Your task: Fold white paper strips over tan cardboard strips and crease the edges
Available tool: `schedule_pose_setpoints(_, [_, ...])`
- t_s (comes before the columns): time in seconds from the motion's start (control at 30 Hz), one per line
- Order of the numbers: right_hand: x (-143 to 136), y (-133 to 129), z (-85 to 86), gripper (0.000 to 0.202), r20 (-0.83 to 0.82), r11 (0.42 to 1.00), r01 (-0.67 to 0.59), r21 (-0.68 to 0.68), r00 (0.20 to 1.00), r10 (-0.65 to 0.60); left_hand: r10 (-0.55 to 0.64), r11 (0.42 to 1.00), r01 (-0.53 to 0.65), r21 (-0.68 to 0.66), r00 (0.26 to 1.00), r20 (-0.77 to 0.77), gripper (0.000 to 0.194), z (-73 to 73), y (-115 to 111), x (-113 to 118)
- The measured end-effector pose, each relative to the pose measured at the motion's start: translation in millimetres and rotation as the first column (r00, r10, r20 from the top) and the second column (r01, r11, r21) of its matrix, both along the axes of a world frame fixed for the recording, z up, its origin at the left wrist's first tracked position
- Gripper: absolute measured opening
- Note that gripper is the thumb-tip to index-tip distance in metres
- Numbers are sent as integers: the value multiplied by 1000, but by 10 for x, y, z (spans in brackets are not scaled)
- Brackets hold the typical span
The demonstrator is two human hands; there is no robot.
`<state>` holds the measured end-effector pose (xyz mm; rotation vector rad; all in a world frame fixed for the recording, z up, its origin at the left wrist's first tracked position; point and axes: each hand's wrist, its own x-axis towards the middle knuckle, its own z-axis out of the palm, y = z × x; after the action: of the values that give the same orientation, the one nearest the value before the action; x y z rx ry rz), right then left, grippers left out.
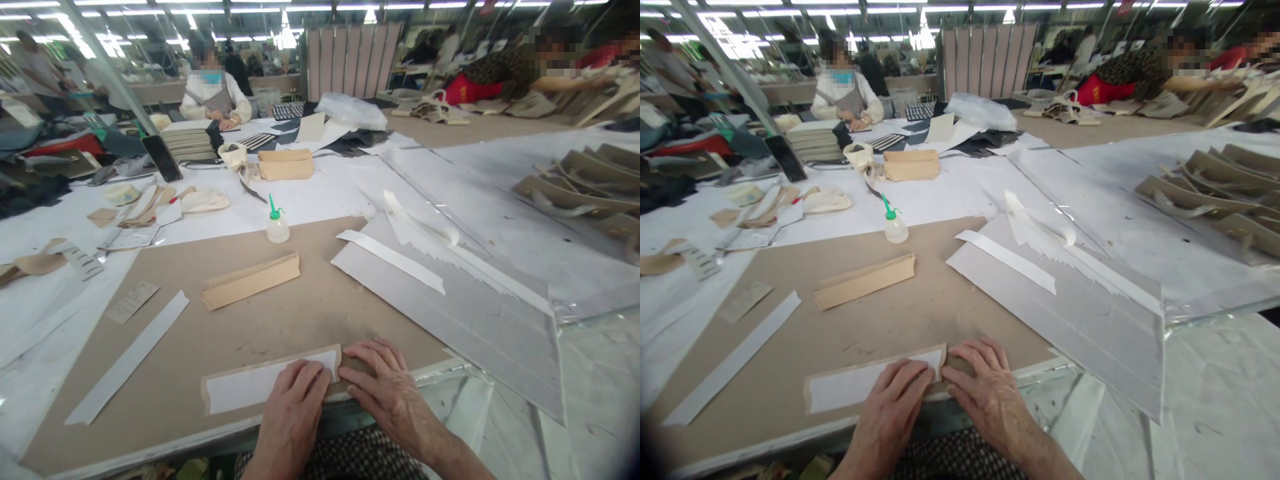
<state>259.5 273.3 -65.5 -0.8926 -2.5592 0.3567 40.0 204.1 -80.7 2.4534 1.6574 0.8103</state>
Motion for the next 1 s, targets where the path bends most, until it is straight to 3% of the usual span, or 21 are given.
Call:
schedule_pose_setpoints(0.7, [-20, 61, 13, 39, 23, 999, -45, -7, 999, 45, 19, 999, -17, 38, 999, -45, 34, -49, -23, -16])
schedule_pose_setpoints(1.0, [-69, 43, 22, 32, 129, 997, -54, 49, 991, 47, 28, 993, -26, 112, 999, -22, 36, -60, -55, -1])
